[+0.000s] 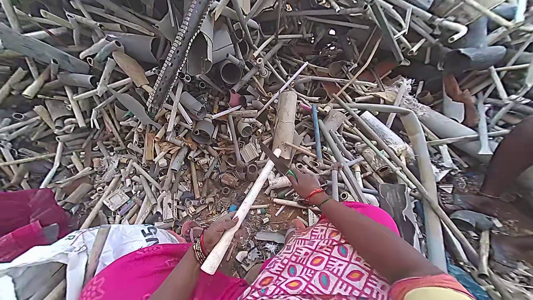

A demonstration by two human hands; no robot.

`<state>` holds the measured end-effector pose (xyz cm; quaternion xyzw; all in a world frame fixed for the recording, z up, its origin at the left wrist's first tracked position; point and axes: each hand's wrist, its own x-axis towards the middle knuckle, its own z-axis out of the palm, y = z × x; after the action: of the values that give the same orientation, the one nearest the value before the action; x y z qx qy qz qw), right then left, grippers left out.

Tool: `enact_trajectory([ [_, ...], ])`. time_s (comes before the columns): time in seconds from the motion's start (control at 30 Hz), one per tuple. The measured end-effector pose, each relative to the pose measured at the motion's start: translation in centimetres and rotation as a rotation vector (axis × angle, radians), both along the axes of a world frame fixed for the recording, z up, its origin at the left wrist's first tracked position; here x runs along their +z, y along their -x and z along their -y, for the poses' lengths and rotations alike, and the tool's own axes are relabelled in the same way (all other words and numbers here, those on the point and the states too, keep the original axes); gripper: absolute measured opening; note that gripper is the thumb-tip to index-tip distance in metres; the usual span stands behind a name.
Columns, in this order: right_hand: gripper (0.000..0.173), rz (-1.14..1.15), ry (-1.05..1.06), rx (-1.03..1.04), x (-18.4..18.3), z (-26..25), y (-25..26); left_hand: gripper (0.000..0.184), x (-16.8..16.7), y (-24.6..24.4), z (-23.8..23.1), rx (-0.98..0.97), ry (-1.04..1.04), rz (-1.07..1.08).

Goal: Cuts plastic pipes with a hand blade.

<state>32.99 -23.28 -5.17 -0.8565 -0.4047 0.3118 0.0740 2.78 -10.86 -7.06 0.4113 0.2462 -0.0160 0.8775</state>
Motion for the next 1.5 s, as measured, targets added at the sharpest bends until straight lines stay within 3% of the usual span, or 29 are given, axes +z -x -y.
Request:
enact_trajectory([
  [0.1, 0.052, -0.026, -0.183, 0.468, -0.9, 1.5, 2.6, 0.028, -0.7, 0.3, -0.5, 0.004, 0.118, 0.143],
  [0.13, 0.052, -0.004, -0.192, 0.449, -1.1, 1.3, 2.4, 0.023, -0.8, 0.4, -0.6, 0.004, 0.158, 0.17],
  [0.2, 0.054, 0.008, -0.093, 0.143, -1.0, -0.1, 0.4, 0.018, -0.6, 0.4, -0.6, -0.002, 0.21, 0.222],
  [0.27, 0.055, 0.013, -0.026, -0.081, -1.0, -0.6, -1.0, 0.039, -0.5, 0.2, -0.3, -0.011, 0.235, 0.257],
  [0.3, 0.055, -0.003, -0.042, -0.043, -0.9, -0.3, -0.5, 0.042, -0.5, 0.3, -0.4, -0.031, 0.232, 0.274],
  [0.4, 0.05, -0.027, -0.234, 0.436, -1.3, 1.1, 2.3, 0.027, -0.9, 0.4, -1.0, -0.065, 0.234, 0.27],
  [0.43, 0.051, 0.003, -0.27, 0.493, -1.8, 1.0, 2.4, 0.024, -1.1, 0.5, -1.1, -0.075, 0.255, 0.253],
  [0.47, 0.051, 0.022, -0.241, 0.426, -1.8, 0.5, 1.9, 0.026, -1.3, 0.7, -1.0, -0.077, 0.288, 0.242],
  [0.57, 0.055, 0.019, -0.072, -0.041, -1.0, -1.1, -0.6, 0.044, -1.7, 0.7, -0.7, -0.092, 0.395, 0.285],
  [0.6, 0.056, 0.011, -0.066, -0.037, -0.8, -0.8, -0.4, 0.046, -1.7, 0.7, -0.7, -0.097, 0.42, 0.303],
  [0.73, 0.052, 0.0, -0.325, 0.508, -1.9, 0.9, 2.3, 0.044, -1.0, 0.6, -1.3, -0.115, 0.43, 0.338],
  [0.77, 0.052, 0.015, -0.309, 0.483, -1.9, 0.6, 2.1, 0.042, -0.5, 0.7, -1.2, -0.112, 0.408, 0.333],
  [0.87, 0.055, 0.008, -0.082, 0.034, -1.0, -1.2, 0.0, 0.036, 1.6, 0.4, 0.1, -0.039, 0.287, 0.242],
  [0.9, 0.056, 0.013, -0.048, -0.001, -0.8, -1.1, -0.1, 0.037, 1.3, 0.4, 0.1, -0.061, 0.293, 0.245],
  [1.03, 0.05, -0.009, -0.303, 0.493, -1.7, 0.6, 2.7, 0.035, 1.0, 0.3, -0.3, -0.118, 0.323, 0.317],
  [1.07, 0.05, 0.001, -0.297, 0.49, -1.9, 0.4, 2.5, 0.035, 0.7, 0.3, -0.2, -0.139, 0.367, 0.366],
  [1.17, 0.056, 0.009, -0.009, 0.055, -0.9, -1.2, 0.4, 0.034, 0.7, 0.2, 0.2, -0.154, 0.421, 0.449],
  [1.2, 0.057, 0.018, 0.032, 0.004, -0.8, -1.2, 0.3, 0.036, 0.5, 0.2, 0.1, -0.16, 0.424, 0.481],
  [1.27, 0.055, 0.01, -0.018, 0.198, -0.3, -0.2, 2.3, 0.032, 0.5, 0.0, -0.2, -0.152, 0.404, 0.48],
  [1.33, 0.052, 0.049, -0.217, 0.499, -1.2, 0.8, 4.1, 0.025, 0.6, -0.1, 0.0, -0.13, 0.4, 0.464],
  [1.37, 0.052, 0.092, -0.251, 0.532, -1.5, 0.7, 4.0, 0.02, 1.0, 0.0, 0.1, -0.128, 0.383, 0.419],
  [1.43, 0.053, 0.148, -0.054, 0.274, -0.8, -0.7, 2.1, 0.015, 1.6, 0.4, 0.4, -0.122, 0.275, 0.258],
  [1.5, 0.053, 0.176, 0.154, -0.061, -0.4, -1.9, -0.9, 0.026, 1.3, 0.6, 0.3, -0.1, -0.048, 0.056],
])
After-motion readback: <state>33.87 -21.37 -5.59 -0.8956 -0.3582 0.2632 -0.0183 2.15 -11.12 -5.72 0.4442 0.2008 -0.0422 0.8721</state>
